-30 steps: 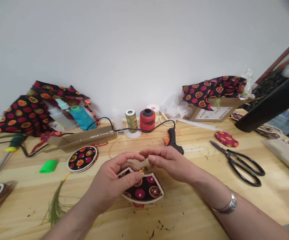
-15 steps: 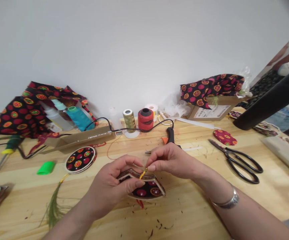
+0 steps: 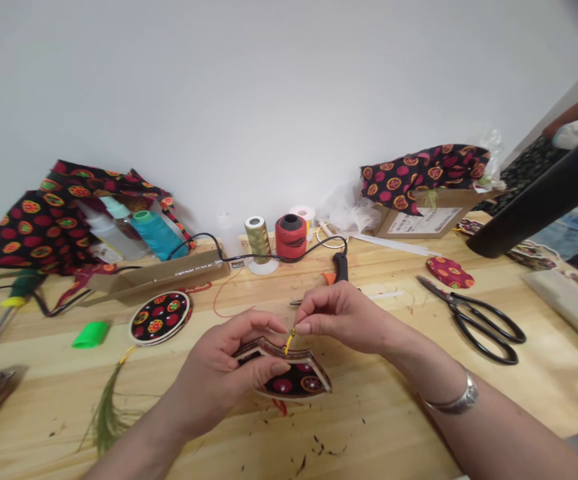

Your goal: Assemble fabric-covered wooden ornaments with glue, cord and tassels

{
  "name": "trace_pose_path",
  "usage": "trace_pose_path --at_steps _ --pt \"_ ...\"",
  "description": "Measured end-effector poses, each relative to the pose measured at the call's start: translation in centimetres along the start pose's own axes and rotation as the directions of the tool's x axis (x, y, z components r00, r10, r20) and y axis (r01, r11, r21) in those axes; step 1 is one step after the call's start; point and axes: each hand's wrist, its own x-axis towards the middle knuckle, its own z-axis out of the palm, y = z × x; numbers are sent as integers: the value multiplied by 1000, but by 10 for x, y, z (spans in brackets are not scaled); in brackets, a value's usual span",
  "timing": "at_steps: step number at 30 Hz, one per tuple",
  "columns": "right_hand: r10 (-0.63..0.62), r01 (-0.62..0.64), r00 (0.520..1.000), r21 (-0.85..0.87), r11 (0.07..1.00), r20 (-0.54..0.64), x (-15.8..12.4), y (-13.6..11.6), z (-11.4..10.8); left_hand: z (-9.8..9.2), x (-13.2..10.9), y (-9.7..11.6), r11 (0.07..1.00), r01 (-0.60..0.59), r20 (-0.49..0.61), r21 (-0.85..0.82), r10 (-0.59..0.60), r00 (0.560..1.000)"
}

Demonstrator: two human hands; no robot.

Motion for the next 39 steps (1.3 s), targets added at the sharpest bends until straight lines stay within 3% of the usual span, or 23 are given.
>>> trace_pose_path --at_steps 6,10,13,18,23,31,39 --pt "-6 6 1000 -56 998 -12 0 1 2 2 -1 1 999 -32 -84 7 33 996" --pt "-53 42 979 -56 998 -195 2 3 3 -3 2 -7 991 -100 -26 86 102 994" --pt "-61 57 967 -24 998 -247 1 1 4 -7 4 -15 972 -167 -10 167 171 985" --pt "-17 28 993 91 995 -114 -3 -7 6 -7 4 -16 874 -302 -5 382 329 944" --pt "-59 59 998 -18 998 1 -8 -12 5 -5 6 -11 700 -414 55 581 474 879" --pt "-100 98 995 -185 978 1 -10 -10 4 -7 8 -21 564 -547 138 619 607 783" --pt "-178 176 984 -255 951 15 -9 -7 2 -7 8 -20 532 -561 167 634 614 771"
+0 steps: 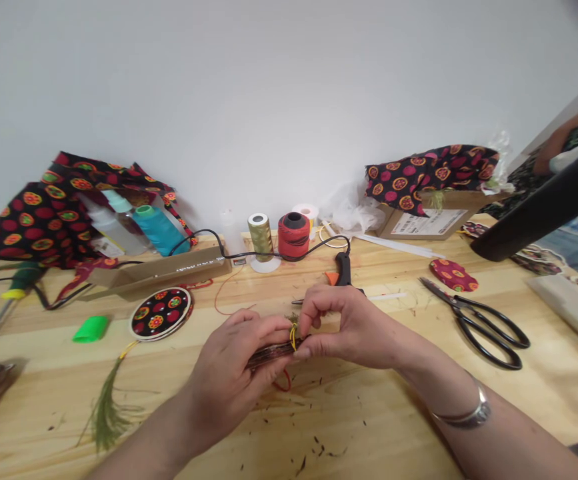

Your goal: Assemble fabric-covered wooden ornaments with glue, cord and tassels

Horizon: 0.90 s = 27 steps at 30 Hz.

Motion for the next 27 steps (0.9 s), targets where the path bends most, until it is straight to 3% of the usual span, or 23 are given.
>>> trace_pose_path --at_steps 6,14,27 --pt "3 -3 1000 12 1000 1 1 -1 1 0 0 0 1000 -28 6 -9 28 1000" --pt "-113 113 994 -50 992 -7 2 3 1 -1 7 3 988 -142 8 57 141 990" --pt "-114 113 993 -58 992 -13 2 4 1 1 4 1 971 -190 -1 142 192 981"
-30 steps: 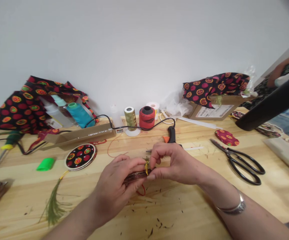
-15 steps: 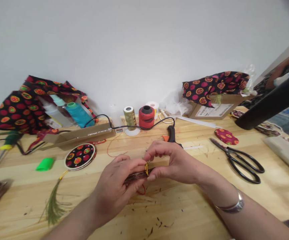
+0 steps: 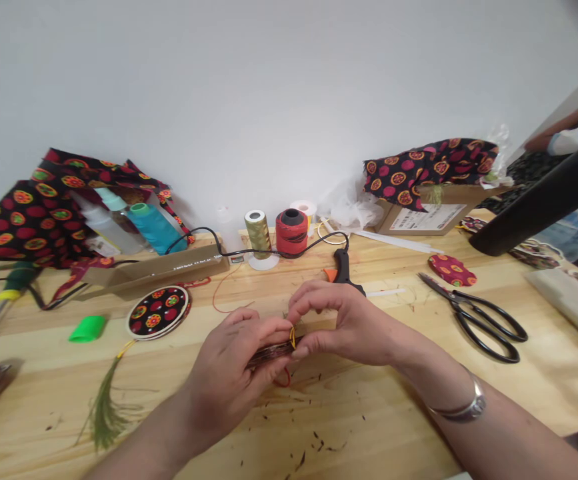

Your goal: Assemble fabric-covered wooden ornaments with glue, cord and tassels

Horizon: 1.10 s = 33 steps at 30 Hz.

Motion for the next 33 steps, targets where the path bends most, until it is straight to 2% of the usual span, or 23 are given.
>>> trace_pose_path --at_steps 20,25,33 --pt "31 -32 999 50 998 24 0 -1 0 -2 3 3 999 -31 18 26 30 999" --pt "40 -41 999 47 998 24 0 -2 0 -1 4 3 998 -57 -8 32 58 998" --pt "57 -58 998 33 998 11 1 -4 2 0 3 3 999 -33 13 1 33 999"
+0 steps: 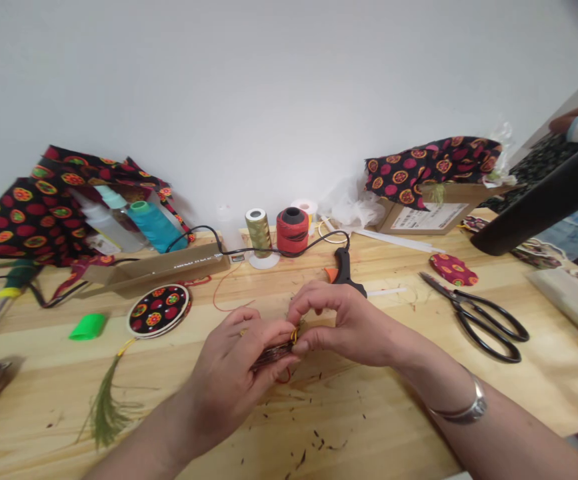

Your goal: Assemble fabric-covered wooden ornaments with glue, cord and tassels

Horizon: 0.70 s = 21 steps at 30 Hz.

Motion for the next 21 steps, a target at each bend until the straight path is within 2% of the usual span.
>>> trace_pose_path --at_steps 13,21 --pt "29 -29 999 25 999 -17 0 -1 2 1 -2 -1 1000 1 -5 4 -1 1000" --pt "105 -104 994 24 994 -32 1 -3 3 1 -2 0 1000 0 -18 -8 -1 1000"
